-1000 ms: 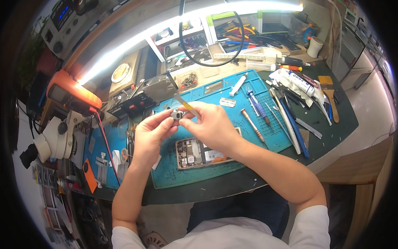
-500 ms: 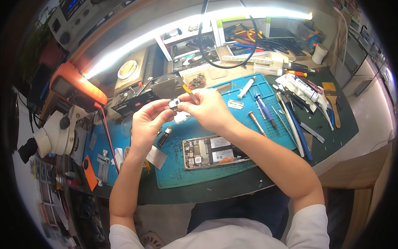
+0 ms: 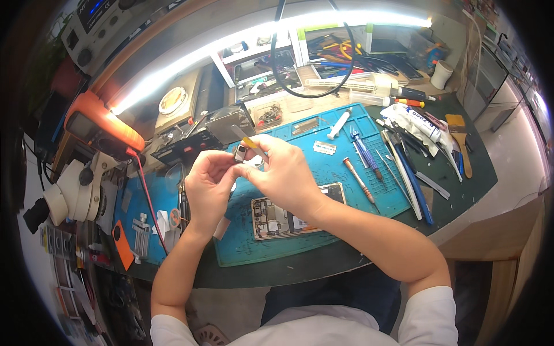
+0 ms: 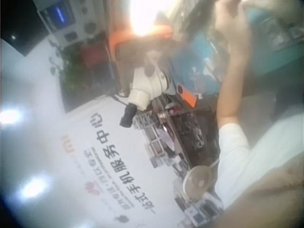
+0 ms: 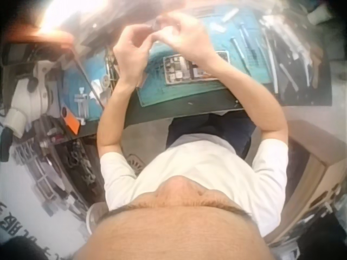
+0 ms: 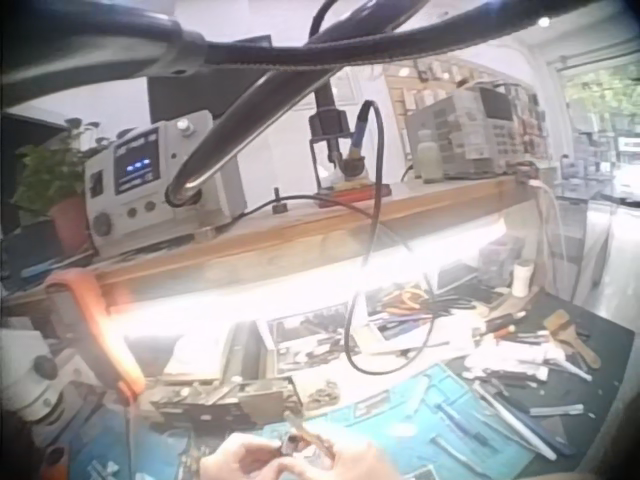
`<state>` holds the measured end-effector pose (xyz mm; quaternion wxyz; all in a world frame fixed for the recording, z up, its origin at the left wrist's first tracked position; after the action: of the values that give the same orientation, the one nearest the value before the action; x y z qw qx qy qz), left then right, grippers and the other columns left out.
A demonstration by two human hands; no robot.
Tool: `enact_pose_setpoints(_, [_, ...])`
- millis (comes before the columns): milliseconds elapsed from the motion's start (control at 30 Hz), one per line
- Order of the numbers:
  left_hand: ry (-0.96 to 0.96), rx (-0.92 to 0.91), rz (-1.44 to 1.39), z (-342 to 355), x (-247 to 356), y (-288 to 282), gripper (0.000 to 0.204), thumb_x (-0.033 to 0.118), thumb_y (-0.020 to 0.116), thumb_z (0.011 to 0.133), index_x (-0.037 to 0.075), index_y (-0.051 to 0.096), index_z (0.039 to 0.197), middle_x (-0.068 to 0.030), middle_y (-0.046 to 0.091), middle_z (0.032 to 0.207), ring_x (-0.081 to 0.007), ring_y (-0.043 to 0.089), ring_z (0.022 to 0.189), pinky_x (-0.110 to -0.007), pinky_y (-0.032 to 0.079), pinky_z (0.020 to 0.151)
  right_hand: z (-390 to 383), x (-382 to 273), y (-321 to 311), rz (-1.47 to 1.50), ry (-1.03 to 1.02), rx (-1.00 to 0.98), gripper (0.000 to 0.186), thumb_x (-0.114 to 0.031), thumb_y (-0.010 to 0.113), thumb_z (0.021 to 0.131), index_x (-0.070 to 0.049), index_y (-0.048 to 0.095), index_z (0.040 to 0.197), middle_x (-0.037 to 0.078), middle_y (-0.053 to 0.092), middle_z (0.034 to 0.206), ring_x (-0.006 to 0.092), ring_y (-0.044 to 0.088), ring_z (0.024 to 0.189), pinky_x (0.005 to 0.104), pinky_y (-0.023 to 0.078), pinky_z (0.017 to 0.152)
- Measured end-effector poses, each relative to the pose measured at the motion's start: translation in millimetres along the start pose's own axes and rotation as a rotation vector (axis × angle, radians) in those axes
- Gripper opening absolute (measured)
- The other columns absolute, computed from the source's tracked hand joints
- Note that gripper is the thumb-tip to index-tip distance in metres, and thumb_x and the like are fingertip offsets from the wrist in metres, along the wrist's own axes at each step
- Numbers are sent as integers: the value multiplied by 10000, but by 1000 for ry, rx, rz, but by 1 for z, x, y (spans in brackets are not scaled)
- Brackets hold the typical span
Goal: The person uses tweezers and a spudger to remove and reposition small components inside a disassembled smartphone. They handle the camera module and internal connectors, then place the back cover onto the device.
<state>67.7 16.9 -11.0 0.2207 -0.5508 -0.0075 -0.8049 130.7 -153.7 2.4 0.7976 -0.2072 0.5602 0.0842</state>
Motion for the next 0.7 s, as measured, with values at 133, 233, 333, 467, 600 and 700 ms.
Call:
enact_pose_setpoints(133, [-77, -68, -131, -3, -1, 2, 167, -49, 758, 1011, -33, 684, 1160, -80, 760, 1093, -134, 762, 1018, -285, 636, 920, -2, 0, -3, -37, -64, 4, 407, -209, 878, 901, -2, 749, 1228, 117, 738, 992, 211, 622, 744, 355, 536, 705])
enact_pose_setpoints(233, [-162, -116, -226, -4, -4, 2, 170, -40, 734, 1033, -39, 663, 1188, -88, 753, 1120, -143, 757, 1043, -290, 628, 943, -4, 0, -6, -159, -189, 31, 394, -196, 867, 910, -15, 740, 1236, 127, 754, 1059, 257, 707, 824, 377, 575, 750])
enact_pose_setpoints(333, [-200, -130, -228, -8, -3, -2, 162, -27, 710, 1052, -38, 653, 1203, -98, 753, 1140, -155, 758, 1050, -297, 625, 940, -8, -1, -9, -298, -298, 5, 374, -192, 865, 916, -40, 734, 1231, 124, 754, 1094, 290, 759, 919, 396, 601, 793])
enact_pose_setpoints(467, [-194, -209, -52, -12, 5, -12, 194, -13, 709, 1041, -30, 678, 1232, -96, 768, 1123, -151, 763, 978, -304, 618, 874, -27, -12, -34, -481, -253, -192, 348, -211, 877, 909, -70, 736, 1194, 110, 742, 1069, 290, 768, 958, 403, 608, 810])
enact_pose_setpoints(600, [-34, -306, 272, -31, 13, -23, 221, -19, 741, 998, 0, 715, 1216, -87, 761, 1032, -152, 747, 838, -305, 607, 762, -38, -8, -37, -505, -154, -352, 344, -237, 896, 888, -83, 742, 1155, 86, 732, 1019, 284, 765, 914, 406, 604, 776])
enact_pose_setpoints(700, [-6, -354, 298, -40, 12, -26, 237, -5, 758, 987, 12, 716, 1220, -98, 739, 990, -178, 731, 795, -319, 599, 715, -44, -4, -28, -509, -106, -417, 372, -241, 922, 859, -82, 750, 1148, 63, 711, 965, 252, 743, 839, 390, 593, 733])
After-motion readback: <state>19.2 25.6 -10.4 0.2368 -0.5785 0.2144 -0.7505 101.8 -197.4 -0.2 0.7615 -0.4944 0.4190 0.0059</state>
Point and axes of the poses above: each hand's wrist, its own z-axis towards the middle knuckle, its own y-axis out of the palm, x = y × z, the point moved 3 cm from there along z, towards the middle knuckle
